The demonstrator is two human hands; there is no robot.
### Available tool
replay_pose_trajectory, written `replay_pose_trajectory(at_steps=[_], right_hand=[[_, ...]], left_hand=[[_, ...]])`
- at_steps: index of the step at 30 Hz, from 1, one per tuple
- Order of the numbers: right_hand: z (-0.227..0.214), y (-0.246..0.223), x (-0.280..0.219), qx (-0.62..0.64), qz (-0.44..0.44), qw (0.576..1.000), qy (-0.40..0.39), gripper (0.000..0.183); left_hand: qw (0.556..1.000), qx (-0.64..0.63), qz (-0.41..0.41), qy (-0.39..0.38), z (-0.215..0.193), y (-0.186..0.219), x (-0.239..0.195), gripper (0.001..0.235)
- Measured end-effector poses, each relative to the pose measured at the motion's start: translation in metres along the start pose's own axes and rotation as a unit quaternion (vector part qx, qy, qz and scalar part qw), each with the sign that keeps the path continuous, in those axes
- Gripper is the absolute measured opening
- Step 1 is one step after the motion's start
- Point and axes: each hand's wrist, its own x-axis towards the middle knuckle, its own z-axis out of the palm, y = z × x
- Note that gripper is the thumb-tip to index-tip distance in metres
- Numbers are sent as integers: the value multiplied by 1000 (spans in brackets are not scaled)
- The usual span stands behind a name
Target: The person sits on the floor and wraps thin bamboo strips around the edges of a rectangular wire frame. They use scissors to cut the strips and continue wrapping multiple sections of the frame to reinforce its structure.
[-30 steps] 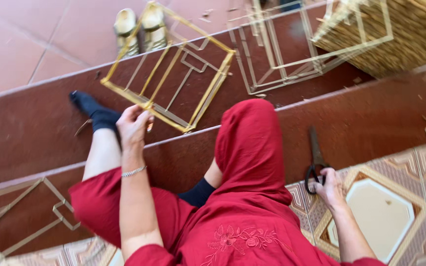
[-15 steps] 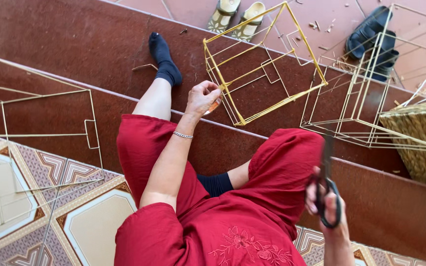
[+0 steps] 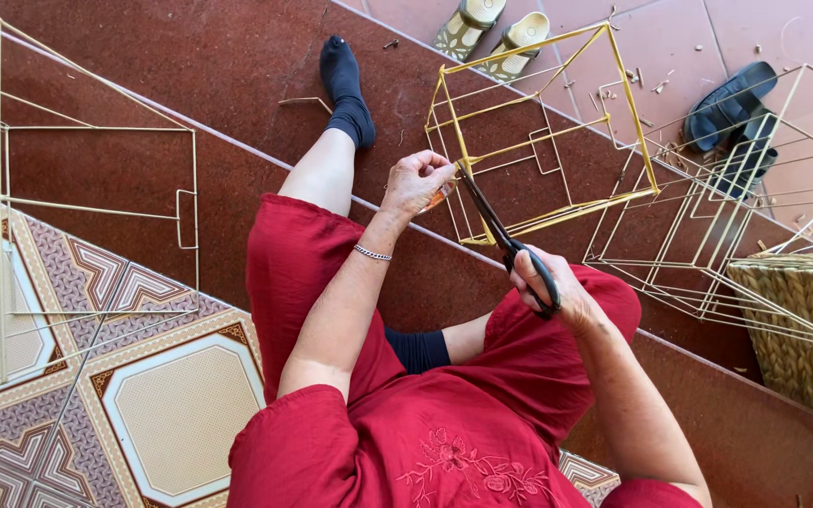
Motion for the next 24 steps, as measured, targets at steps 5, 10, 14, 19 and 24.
replay_pose_trajectory(at_steps=[5,10,14,19,24], right_hand=[[9,-10,-15,-42,4,999,8,53],[6,-4,-14,-14,2,1000,13,59],[10,2,-1,-8,2,1000,17,63],[13,3,15,9,10,999,33,69],[16,3,33,59,1,998,27,71]], left_hand=[[1000,-7,-19,4,-3,2,1,16],[999,-5,-36,-4,-1,2,1,15],[998,-41,-42,-13,-1,1,-2,13],[998,-36,-45,-14,2,0,-5,13],[996,-67,-61,-20,3,0,-9,13]])
